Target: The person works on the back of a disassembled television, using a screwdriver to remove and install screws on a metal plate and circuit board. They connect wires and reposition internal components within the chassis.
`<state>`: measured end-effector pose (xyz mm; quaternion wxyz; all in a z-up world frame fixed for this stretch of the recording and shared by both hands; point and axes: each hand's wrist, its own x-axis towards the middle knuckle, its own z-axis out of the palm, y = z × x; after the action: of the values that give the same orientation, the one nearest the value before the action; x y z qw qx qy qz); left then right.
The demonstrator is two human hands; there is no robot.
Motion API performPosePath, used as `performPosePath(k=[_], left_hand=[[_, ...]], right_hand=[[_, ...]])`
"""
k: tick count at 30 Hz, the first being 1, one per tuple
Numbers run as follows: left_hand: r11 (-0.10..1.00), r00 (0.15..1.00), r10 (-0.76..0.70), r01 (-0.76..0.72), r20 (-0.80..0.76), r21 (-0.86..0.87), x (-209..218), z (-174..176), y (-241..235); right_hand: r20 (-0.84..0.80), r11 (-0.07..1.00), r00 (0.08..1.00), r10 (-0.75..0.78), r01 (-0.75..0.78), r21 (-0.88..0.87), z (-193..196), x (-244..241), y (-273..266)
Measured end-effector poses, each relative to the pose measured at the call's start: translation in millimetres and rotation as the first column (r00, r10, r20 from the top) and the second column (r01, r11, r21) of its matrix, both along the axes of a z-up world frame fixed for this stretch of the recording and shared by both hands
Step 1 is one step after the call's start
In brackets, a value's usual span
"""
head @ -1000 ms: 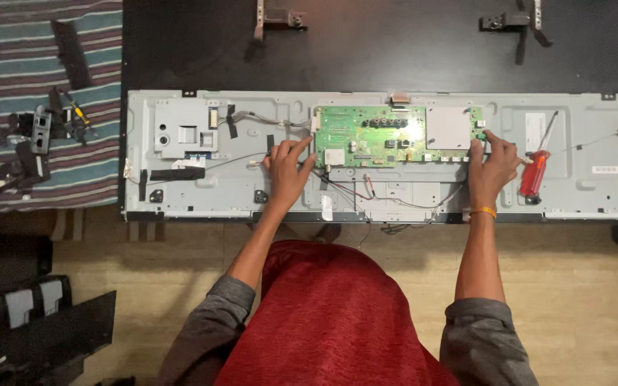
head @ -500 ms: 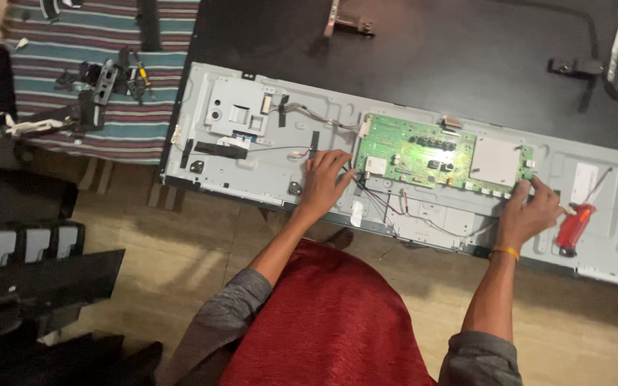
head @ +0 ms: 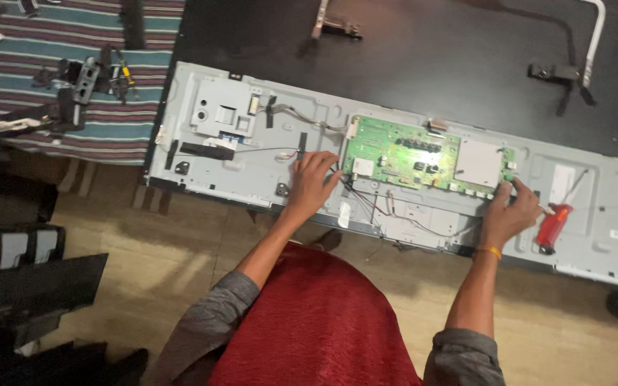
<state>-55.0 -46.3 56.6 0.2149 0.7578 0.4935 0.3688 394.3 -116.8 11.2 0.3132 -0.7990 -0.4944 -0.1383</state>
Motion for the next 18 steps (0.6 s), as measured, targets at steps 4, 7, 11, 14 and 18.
performPosePath(k=[4,7,11,14,18], left_hand=[[1.000,1.000,0.003,-0.003,0.012,0.014,0,-2,2],[1.000,1.000,0.008,-0.007,-0.005,0.019,2,0,2],[1.000,1.000,0.013,-0.013,0.002,-0.003,5,2,3],[1.000,1.000,0.014,-0.014,0.011,-0.007,5,-1,0],[0.999,0.999,0.040,-0.040,-0.007,0.016,8,-10,2]], right_hand=[[-0.016,1.000,1.000,0.019,-0.019,0.010,2,-5,3],[-0.033,1.000,0.999,0.004,-0.004,0.008,10,-9,4],[-0.002,0.999,1.000,0.028,-0.028,0.043,15,-12,4],[-0.009,0.999,1.000,0.017,-0.017,0.046,10,-12,0],[-0.013,1.000,1.000,-0.002,0.002,0.031,-1,1,10]])
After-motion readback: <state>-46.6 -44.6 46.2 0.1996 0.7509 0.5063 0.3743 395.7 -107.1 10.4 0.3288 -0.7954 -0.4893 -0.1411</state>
